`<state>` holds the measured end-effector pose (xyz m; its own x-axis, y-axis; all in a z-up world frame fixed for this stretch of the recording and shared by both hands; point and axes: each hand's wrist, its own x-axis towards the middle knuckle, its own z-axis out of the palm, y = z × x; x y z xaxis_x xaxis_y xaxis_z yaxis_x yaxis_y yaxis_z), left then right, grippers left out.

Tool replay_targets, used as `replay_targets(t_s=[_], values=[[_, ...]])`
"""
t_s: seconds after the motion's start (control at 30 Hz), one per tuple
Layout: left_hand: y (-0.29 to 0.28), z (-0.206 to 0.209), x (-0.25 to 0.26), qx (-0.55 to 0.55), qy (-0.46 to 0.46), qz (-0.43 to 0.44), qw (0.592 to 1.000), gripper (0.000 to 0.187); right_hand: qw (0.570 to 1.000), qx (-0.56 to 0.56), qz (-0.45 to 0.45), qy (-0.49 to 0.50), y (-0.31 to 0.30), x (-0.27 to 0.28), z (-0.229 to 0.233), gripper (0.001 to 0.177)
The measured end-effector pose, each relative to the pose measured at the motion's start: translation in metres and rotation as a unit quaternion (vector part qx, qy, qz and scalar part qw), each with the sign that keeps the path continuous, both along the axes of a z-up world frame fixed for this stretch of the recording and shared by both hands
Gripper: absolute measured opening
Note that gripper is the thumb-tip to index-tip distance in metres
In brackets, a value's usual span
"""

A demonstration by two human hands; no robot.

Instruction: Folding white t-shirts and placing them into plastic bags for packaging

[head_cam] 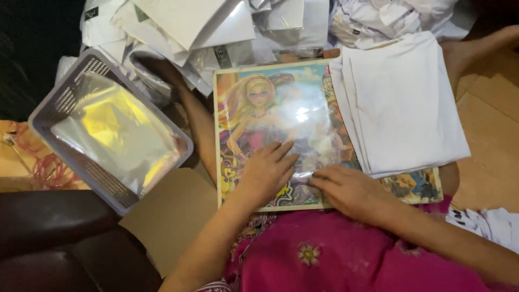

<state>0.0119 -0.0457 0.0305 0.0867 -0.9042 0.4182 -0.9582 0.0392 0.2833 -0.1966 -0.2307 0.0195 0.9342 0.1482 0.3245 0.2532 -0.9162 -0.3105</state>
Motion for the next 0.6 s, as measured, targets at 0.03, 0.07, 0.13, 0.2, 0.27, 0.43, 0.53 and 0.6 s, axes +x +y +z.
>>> replay_targets(t_s=[0.03,0.07,0.13,0.2,0.27,0.43,0.53,0.6], values=[[0.005,-0.002,-0.009,0.03,-0.038,0.064,0.997,0.032,1.0,0.01,0.023,0.002,0.003,0.003,0.006,0.036],[0.011,-0.004,-0.017,0.06,-0.076,0.128,0.987,0.045,0.999,0.021,0.047,0.004,0.006,0.007,0.013,0.033],[0.008,-0.015,-0.016,0.06,-0.06,0.146,0.986,0.045,0.999,0.008,0.036,-0.002,0.003,0.008,0.0,0.033],[0.007,-0.024,-0.014,0.056,-0.043,0.165,0.984,0.045,1.0,-0.008,0.028,-0.008,0.001,0.01,-0.005,0.033],[0.003,-0.032,-0.012,0.016,-0.02,0.17,0.985,0.035,1.0,-0.014,0.016,-0.007,0.001,0.008,-0.002,0.031],[0.0,-0.043,0.002,-0.031,0.066,0.158,0.985,0.01,1.0,0.0,0.019,-0.007,0.002,0.011,0.016,0.029],[-0.004,-0.033,-0.002,-0.055,0.081,0.137,0.986,0.009,1.0,0.003,-0.019,0.017,-0.021,0.004,0.036,0.028],[-0.002,-0.031,-0.007,-0.067,0.042,0.139,0.987,0.009,0.998,0.005,-0.047,0.032,-0.066,-0.01,0.039,0.03]])
